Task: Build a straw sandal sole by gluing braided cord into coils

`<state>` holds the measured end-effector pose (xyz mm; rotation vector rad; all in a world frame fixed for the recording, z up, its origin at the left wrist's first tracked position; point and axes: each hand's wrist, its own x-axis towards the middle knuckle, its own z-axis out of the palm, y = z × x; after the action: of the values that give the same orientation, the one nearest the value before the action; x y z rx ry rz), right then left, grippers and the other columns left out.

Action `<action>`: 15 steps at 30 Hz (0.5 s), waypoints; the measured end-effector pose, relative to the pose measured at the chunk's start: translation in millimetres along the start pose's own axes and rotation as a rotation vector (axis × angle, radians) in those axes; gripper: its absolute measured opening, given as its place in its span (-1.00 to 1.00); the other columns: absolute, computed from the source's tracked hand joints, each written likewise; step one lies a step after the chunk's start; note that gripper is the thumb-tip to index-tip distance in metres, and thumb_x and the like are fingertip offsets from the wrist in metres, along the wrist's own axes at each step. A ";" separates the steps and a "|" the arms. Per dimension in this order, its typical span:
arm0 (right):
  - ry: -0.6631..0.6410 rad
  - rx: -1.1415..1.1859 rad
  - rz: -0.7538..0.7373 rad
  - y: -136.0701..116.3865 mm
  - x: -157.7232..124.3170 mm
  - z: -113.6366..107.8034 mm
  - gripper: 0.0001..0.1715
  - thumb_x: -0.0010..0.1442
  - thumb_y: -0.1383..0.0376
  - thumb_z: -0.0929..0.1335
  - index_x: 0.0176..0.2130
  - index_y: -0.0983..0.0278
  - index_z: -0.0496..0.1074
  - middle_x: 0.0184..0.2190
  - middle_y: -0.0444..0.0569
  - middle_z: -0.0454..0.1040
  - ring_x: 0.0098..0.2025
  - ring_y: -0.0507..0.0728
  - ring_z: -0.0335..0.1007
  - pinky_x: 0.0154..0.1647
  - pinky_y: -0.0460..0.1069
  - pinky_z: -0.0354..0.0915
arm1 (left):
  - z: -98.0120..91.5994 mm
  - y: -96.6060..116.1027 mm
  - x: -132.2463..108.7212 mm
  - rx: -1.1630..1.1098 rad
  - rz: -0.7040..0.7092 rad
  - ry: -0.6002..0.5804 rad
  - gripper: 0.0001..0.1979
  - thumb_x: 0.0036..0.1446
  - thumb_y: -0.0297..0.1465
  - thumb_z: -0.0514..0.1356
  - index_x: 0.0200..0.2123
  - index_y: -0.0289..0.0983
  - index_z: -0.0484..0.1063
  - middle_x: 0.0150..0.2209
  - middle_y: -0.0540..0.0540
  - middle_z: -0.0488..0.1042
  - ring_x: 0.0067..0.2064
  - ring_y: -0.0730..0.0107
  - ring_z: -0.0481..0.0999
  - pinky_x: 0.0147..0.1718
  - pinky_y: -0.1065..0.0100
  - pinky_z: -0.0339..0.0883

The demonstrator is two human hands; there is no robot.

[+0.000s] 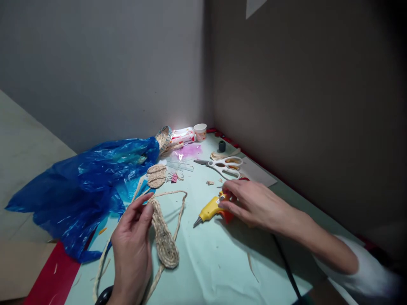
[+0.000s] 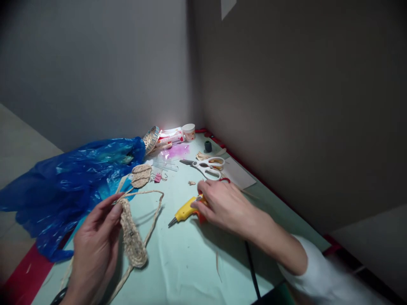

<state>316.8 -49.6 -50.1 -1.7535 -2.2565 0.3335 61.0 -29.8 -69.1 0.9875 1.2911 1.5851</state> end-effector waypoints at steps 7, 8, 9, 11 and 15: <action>-0.055 0.032 0.047 13.2 -27.6 26.7 -0.68 0.33 0.07 0.30 -0.24 0.28 0.39 -0.32 0.07 0.51 -0.34 0.20 0.42 -0.33 0.05 0.26 | 1.3 10.1 0.1 -0.182 -0.144 -0.033 -0.63 -0.08 -0.34 0.48 -0.15 -0.25 0.60 -0.25 -0.02 0.58 -0.26 0.43 0.54 -0.25 0.49 0.41; -0.059 0.059 0.042 15.4 -26.7 28.3 -0.72 0.31 0.10 0.31 -0.22 0.28 0.40 -0.32 0.05 0.52 -0.35 0.19 0.43 -0.33 0.04 0.27 | 1.0 10.3 0.6 -0.211 -0.155 -0.043 -0.64 -0.08 -0.35 0.48 -0.16 -0.26 0.60 -0.26 -0.02 0.59 -0.27 0.42 0.55 -0.26 0.48 0.42; -0.061 0.083 0.039 17.9 -25.5 29.6 -0.75 0.29 0.15 0.31 -0.19 0.29 0.41 -0.32 0.05 0.53 -0.34 0.19 0.44 -0.32 0.04 0.28 | 0.6 10.4 1.4 -0.243 -0.167 -0.056 -0.65 -0.07 -0.35 0.48 -0.17 -0.25 0.59 -0.27 -0.02 0.59 -0.28 0.43 0.55 -0.26 0.47 0.43; -0.060 0.126 0.065 23.2 -24.0 31.4 -0.79 0.21 0.24 0.32 -0.18 0.29 0.45 -0.35 0.02 0.53 -0.36 0.18 0.44 -0.33 0.04 0.30 | -0.3 10.2 3.1 -0.306 -0.181 -0.082 -0.69 -0.05 -0.37 0.47 -0.19 -0.25 0.59 -0.26 -0.02 0.60 -0.27 0.46 0.56 -0.22 0.49 0.43; 0.034 0.345 0.133 31.5 -29.0 30.5 -0.80 0.08 0.30 0.31 -0.25 0.22 0.47 -0.47 -0.08 0.50 -0.48 0.14 0.43 -0.47 -0.02 0.31 | -2.2 9.2 6.0 -0.382 -0.195 -0.110 -0.71 -0.04 -0.39 0.47 -0.20 -0.26 0.60 -0.21 -0.04 0.61 -0.22 0.46 0.57 -0.16 0.50 0.43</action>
<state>341.7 -70.7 -91.4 -1.7100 -1.9233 0.6707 55.8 -25.9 -60.0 0.6774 0.9331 1.5286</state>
